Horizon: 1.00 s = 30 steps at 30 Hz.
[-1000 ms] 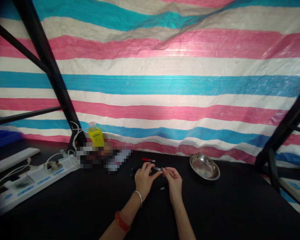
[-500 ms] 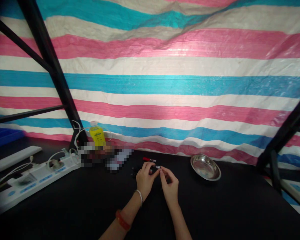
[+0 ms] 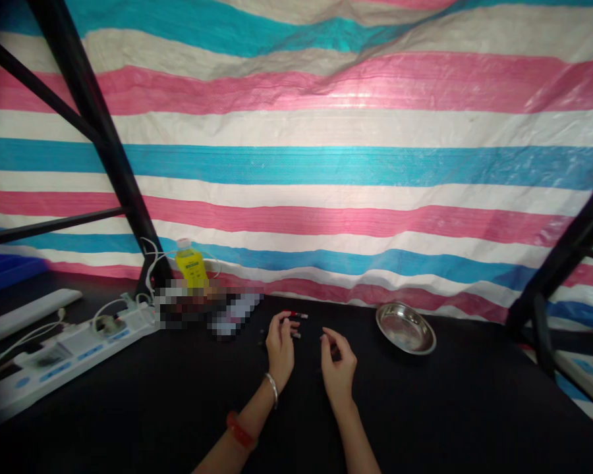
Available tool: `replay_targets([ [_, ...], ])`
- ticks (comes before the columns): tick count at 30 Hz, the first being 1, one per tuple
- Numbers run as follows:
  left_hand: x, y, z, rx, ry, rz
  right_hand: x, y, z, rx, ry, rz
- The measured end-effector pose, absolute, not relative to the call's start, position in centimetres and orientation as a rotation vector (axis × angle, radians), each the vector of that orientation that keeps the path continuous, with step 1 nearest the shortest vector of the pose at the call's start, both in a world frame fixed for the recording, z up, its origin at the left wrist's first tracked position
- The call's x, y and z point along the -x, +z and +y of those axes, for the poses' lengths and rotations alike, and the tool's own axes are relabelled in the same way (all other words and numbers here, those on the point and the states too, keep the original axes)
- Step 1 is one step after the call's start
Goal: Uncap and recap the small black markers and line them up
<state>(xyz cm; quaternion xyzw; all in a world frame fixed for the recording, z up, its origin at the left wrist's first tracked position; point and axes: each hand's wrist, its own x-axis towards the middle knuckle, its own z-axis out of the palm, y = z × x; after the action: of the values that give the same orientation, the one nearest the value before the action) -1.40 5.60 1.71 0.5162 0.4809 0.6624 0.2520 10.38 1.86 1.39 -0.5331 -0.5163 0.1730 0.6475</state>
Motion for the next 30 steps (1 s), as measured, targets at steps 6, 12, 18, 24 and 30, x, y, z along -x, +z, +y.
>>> replay_targets([
  [6, 1.6, 1.5, 5.8, -1.786, 1.737, 1.424, -10.8, 0.7, 2.3, 1.306, 0.372, -1.091],
  [12, 2.2, 1.0, 6.5, -2.046, 1.471, 1.559, -11.3, -0.2, 2.8, 1.419, 0.329, -1.078],
  [18, 2.8, 0.6, 7.0, -2.137, 1.329, 1.714, -11.8, -0.7, 3.1, 1.515, 0.257, -1.147],
  [24, 2.7, 1.1, 6.7, -2.246, 1.094, 1.816, -11.9, -1.0, 3.2, 1.645, 0.225, -1.179],
  [30, 2.7, 1.4, 6.5, -2.304, 0.959, 1.870, -11.9, -1.0, 3.2, 1.700, 0.194, -1.198],
])
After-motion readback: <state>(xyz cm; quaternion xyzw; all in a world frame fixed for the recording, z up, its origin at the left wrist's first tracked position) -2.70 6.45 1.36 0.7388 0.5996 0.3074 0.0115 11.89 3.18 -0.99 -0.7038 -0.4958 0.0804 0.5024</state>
